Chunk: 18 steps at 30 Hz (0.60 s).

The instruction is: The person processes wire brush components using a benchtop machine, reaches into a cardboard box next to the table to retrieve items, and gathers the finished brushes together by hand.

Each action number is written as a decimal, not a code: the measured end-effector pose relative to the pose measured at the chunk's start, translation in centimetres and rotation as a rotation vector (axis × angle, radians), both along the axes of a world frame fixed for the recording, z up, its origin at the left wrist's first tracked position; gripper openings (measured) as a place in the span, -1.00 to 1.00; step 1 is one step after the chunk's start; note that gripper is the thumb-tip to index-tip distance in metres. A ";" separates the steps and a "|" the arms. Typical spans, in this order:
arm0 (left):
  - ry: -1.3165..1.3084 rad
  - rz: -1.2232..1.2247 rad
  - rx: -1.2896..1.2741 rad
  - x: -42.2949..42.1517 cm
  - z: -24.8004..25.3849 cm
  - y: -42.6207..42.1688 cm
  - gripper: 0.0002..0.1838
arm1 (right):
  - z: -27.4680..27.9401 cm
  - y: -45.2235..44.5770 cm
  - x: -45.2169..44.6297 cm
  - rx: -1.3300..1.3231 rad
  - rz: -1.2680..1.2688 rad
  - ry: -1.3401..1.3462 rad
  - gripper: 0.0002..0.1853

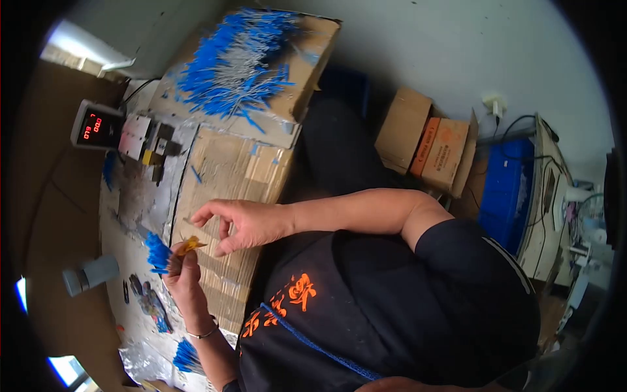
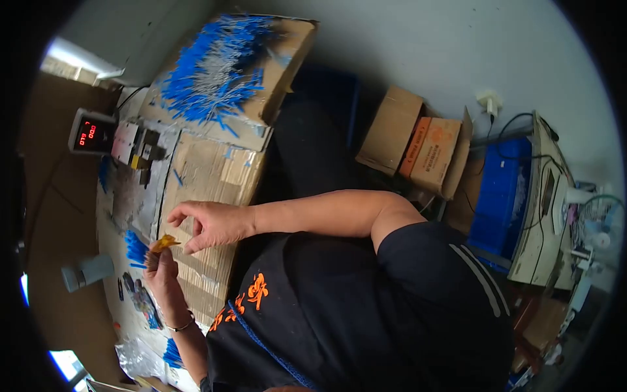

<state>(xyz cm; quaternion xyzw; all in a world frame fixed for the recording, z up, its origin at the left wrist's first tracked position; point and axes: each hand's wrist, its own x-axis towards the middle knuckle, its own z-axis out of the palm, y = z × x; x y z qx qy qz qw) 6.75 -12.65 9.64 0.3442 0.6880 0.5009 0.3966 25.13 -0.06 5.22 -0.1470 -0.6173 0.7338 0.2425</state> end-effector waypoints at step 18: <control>0.127 -0.461 -0.110 16.6 -1.8 11.0 -0.65 | -14.5 2.7 30.6 -0.236 -1.165 0.005 -0.77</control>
